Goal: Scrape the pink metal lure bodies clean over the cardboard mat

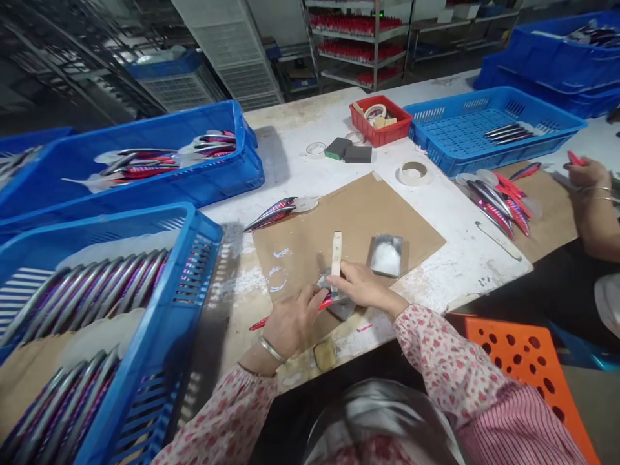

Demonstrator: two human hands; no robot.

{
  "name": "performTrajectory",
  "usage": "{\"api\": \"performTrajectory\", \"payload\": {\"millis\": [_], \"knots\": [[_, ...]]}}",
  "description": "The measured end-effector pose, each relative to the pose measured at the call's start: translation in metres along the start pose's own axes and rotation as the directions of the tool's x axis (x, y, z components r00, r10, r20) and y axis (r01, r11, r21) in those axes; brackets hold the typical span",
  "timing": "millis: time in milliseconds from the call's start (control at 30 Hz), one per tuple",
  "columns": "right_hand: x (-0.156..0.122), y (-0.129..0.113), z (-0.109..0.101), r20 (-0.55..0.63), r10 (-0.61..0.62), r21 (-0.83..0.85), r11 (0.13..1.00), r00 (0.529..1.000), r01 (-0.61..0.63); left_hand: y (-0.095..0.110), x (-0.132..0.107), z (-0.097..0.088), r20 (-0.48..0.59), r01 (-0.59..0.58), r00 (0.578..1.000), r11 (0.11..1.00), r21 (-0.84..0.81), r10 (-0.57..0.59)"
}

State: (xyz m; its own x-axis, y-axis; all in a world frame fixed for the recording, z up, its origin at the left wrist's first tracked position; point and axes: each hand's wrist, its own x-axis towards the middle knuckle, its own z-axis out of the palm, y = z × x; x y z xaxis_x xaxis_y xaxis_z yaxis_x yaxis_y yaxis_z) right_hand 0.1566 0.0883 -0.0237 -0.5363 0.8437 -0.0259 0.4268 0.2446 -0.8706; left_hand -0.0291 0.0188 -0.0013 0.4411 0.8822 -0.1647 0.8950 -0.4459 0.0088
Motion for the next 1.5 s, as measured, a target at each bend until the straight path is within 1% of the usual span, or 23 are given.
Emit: {"api": "performTrajectory", "payload": {"millis": [100, 367, 533, 667, 900, 1000, 1100, 1200, 1300, 1500], "knots": [[0.0026, -0.0006, -0.0001, 0.017, 0.028, 0.019, 0.999, 0.999, -0.028, -0.0001, 0.0003, 0.0000, 0.031, -0.023, 0.999, 0.999, 0.047, 0.022], [0.0077, 0.0005, 0.0002, 0.044, 0.061, 0.039, 0.997, 0.997, -0.062, 0.0004, -0.0011, 0.0016, -0.002, -0.021, 1.000, 0.999, 0.045, 0.022], [0.0082, 0.0004, 0.0005, 0.048, 0.075, 0.031, 0.997, 0.996, -0.076, 0.0007, -0.0005, -0.0029, 0.035, -0.036, 0.999, 0.998, 0.052, 0.034], [0.0090, 0.0006, 0.0014, 0.050, 0.086, 0.030, 0.996, 0.995, -0.088, 0.0008, 0.0001, -0.0037, 0.026, -0.040, 0.999, 0.999, 0.036, 0.039], [0.0105, 0.0013, 0.0016, 0.025, 0.039, -0.012, 0.999, 0.999, -0.038, 0.0010, 0.0003, -0.0016, 0.024, -0.029, 0.999, 0.998, 0.060, 0.028], [0.0097, 0.0012, 0.0040, 0.000, 0.070, -0.099, 0.993, 0.998, -0.070, 0.0011, 0.0002, -0.0020, 0.026, -0.028, 0.999, 0.999, 0.046, 0.027], [0.0073, 0.0022, 0.0073, -0.069, 0.082, -0.149, 0.985, 0.994, -0.091, 0.0006, 0.0004, -0.0009, 0.014, -0.028, 1.000, 0.999, 0.038, 0.027], [0.0042, 0.0037, 0.0079, -0.086, 0.077, -0.053, 0.995, 0.993, -0.082, 0.0002, 0.0006, 0.0007, 0.004, -0.027, 1.000, 0.998, 0.060, 0.026], [0.0032, 0.0048, 0.0056, -0.025, 0.071, 0.053, 0.996, 0.997, -0.070, 0.0004, 0.0006, -0.0003, 0.010, -0.034, 0.999, 0.996, 0.079, 0.033], [0.0062, 0.0043, 0.0028, 0.031, 0.068, 0.064, 0.995, 0.997, -0.070, 0.0013, -0.0009, -0.0071, 0.015, -0.036, 0.999, 0.998, 0.057, 0.035]]}}
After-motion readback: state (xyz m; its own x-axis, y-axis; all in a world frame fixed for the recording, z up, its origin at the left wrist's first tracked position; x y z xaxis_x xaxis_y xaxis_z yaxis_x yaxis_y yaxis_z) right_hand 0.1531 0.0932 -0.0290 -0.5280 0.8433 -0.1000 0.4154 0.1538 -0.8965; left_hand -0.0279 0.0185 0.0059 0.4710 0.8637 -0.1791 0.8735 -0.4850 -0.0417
